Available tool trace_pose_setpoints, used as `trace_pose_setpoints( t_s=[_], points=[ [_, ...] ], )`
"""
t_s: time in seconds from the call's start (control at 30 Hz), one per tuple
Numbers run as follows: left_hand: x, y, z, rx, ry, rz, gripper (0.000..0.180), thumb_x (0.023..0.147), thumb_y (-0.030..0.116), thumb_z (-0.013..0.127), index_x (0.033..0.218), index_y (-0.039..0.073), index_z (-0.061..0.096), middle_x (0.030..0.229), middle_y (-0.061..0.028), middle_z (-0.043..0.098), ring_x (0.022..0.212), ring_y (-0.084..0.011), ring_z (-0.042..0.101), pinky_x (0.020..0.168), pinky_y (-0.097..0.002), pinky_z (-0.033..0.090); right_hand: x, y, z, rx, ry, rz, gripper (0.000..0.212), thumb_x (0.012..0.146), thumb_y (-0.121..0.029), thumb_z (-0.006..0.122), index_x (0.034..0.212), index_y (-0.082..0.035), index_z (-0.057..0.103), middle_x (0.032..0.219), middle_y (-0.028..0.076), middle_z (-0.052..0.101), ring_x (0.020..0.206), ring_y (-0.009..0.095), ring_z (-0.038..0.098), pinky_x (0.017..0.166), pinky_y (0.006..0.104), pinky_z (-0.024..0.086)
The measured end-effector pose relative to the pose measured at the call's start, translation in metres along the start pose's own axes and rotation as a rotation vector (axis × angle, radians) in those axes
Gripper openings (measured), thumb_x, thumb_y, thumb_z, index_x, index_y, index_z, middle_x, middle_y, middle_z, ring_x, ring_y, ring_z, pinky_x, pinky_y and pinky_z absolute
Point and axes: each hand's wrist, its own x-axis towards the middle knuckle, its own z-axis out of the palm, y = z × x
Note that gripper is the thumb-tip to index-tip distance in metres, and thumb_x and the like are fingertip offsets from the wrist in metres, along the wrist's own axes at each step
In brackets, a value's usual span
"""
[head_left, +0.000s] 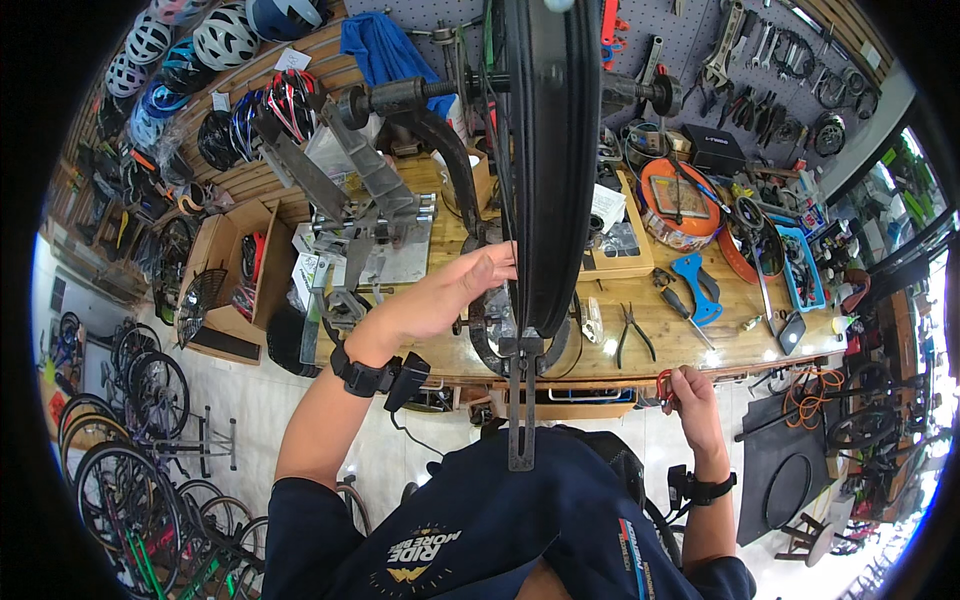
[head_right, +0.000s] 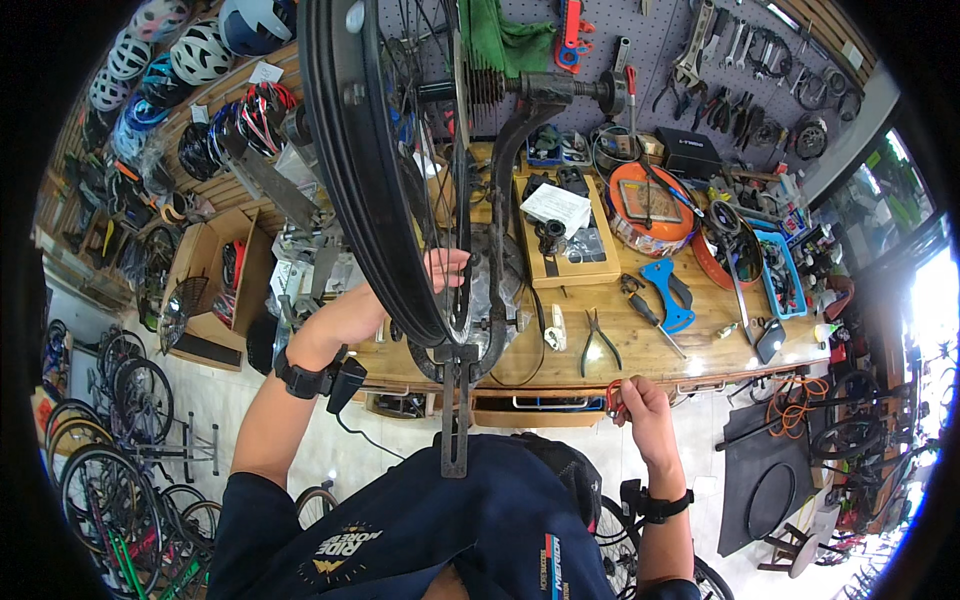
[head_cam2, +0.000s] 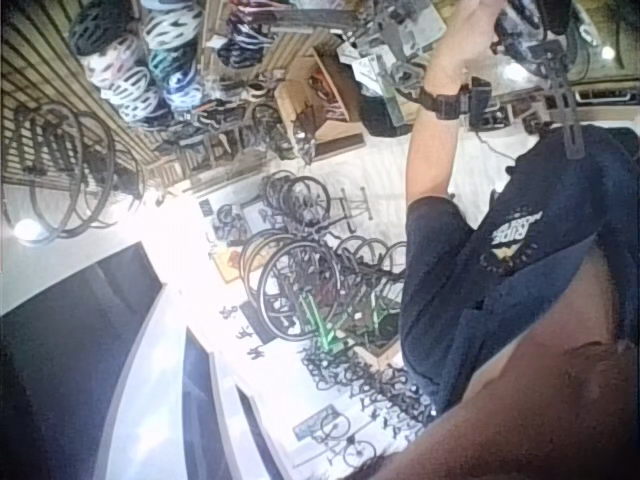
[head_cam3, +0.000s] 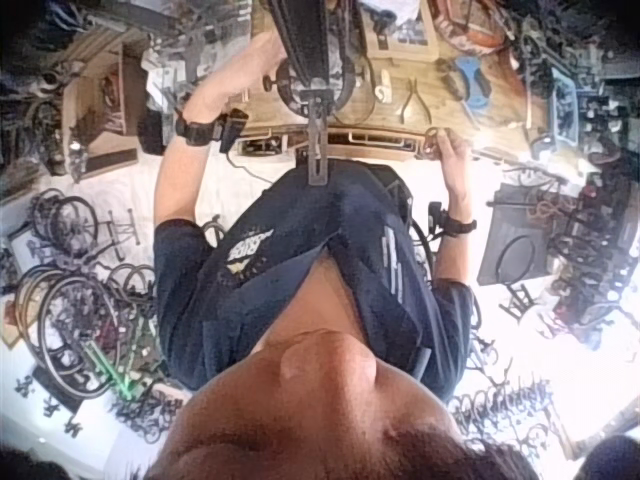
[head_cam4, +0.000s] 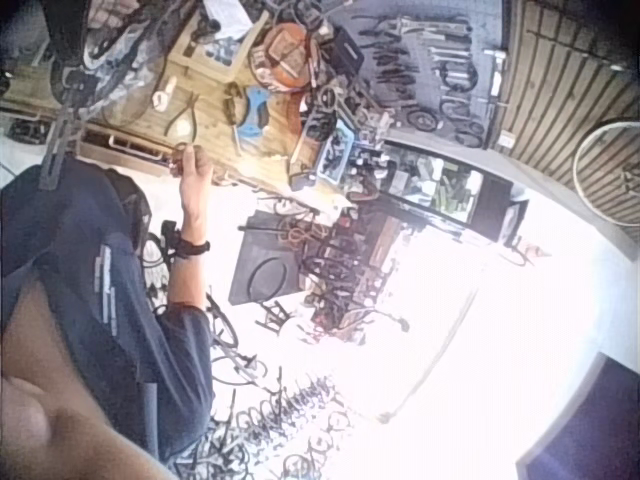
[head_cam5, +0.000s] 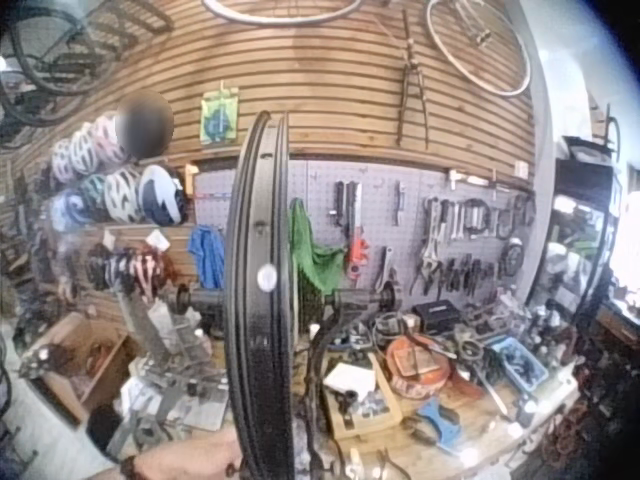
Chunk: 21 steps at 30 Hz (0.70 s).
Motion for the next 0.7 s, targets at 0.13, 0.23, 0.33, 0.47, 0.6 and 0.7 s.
trace_pose_setpoints(
  t_s=[0.13,0.23,0.33,0.47,0.6,0.7],
  points=[
    [0.003,0.006,0.000,-0.024,-0.007,0.088,0.067,0.101,0.051,0.038,0.141,-0.003,0.039,0.133,-0.0107,0.052,0.123,-0.0201,0.049,0.107,-0.0331,0.035,0.000,-0.002,0.001,-0.013,-0.003,-0.002,0.031,0.102,-0.023,0.049,0.077,-0.005,0.055,0.069,0.001,0.056,0.057,0.009,0.051,0.054,0.0219,0.042],
    [-0.005,0.017,-0.002,-0.157,0.021,0.101,0.066,0.098,0.049,0.047,0.141,-0.001,0.041,0.132,-0.0097,0.053,0.123,-0.0204,0.049,0.107,-0.0339,0.034,0.002,-0.002,0.001,-0.015,-0.015,0.000,0.031,0.102,-0.023,0.049,0.078,-0.005,0.055,0.070,0.001,0.056,0.058,0.009,0.051,0.055,0.0219,0.042],
    [-0.014,0.042,-0.012,-0.237,0.022,0.309,0.073,0.092,0.053,0.053,0.141,0.000,0.041,0.137,-0.0099,0.050,0.127,-0.0215,0.047,0.107,-0.0352,0.033,0.004,-0.002,0.002,-0.013,-0.012,0.012,0.031,0.102,-0.023,0.049,0.078,-0.005,0.055,0.070,0.001,0.056,0.058,0.009,0.051,0.055,0.0221,0.042],
    [-0.014,0.075,-0.011,-0.006,0.321,0.523,0.085,0.085,0.062,0.056,0.142,0.000,0.040,0.145,-0.0129,0.042,0.133,-0.0227,0.040,0.107,-0.0367,0.031,0.005,0.001,0.003,0.013,-0.027,0.018,0.030,0.102,-0.023,0.049,0.078,-0.005,0.055,0.070,0.001,0.056,0.058,0.009,0.051,0.055,0.0223,0.043],
    [-0.009,0.069,-0.006,0.291,0.352,0.615,0.096,0.084,0.065,0.055,0.147,-0.003,0.030,0.153,-0.0205,0.029,0.143,-0.0332,0.025,0.115,-0.0443,0.018,0.005,0.000,0.004,0.014,-0.026,0.029,0.030,0.101,-0.023,0.050,0.078,-0.005,0.055,0.071,0.001,0.057,0.058,0.009,0.051,0.055,0.0225,0.043],
    [0.007,0.063,-0.008,0.446,0.344,0.873,0.100,0.084,0.065,0.055,0.148,-0.005,0.026,0.155,-0.0232,0.023,0.146,-0.0363,0.020,0.116,-0.0442,0.015,0.005,0.002,0.002,0.000,-0.016,0.027,0.030,0.101,-0.023,0.050,0.078,-0.005,0.055,0.071,0.001,0.057,0.058,0.009,0.051,0.055,0.0225,0.043]
  ],
)
